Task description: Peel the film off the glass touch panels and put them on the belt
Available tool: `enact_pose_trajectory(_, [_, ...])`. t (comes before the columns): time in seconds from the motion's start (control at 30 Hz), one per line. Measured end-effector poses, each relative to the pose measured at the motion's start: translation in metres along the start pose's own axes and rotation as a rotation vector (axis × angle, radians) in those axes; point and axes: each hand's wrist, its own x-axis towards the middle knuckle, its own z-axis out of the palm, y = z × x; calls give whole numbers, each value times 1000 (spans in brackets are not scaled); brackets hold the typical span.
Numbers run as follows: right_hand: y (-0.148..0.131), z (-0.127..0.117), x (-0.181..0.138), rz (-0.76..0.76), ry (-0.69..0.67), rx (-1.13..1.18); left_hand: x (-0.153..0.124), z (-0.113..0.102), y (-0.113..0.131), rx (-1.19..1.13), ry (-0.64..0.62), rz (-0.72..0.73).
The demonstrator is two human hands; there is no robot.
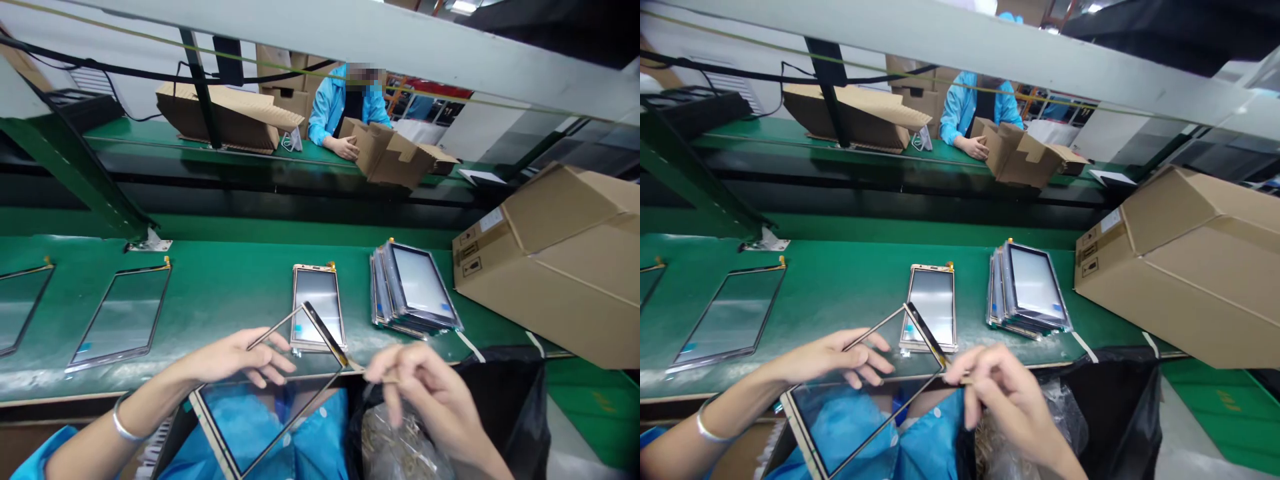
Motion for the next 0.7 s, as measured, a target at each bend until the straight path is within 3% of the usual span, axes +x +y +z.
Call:
enact_pose_trajectory(0.1, [0,-20,-2,111,299,208,-2,-7,-1,8,49,-1])
enact_pose_trajectory(0.17, [8,-23,6,97,479,77,-4,-6,0,41,31,-8])
enact_pose_trajectory(0.2, [13,-21,11,88,489,-31,-4,-2,1,65,14,-9])
enact_pose_trajectory(0.27, [22,-7,21,64,342,-256,-4,6,3,131,-6,-4])
enact_pose_trajectory(0.37, [25,19,36,-22,-17,-514,-5,19,6,235,0,7])
enact_pose_trajectory(0.47, [18,35,47,-160,-234,-671,-6,25,6,298,15,30])
enact_pose_trajectory(0.57, [10,37,52,-214,-339,-736,-8,26,7,348,30,69])
enact_pose_trajectory(0.7, [10,33,52,-220,-358,-763,-11,27,10,432,45,80])
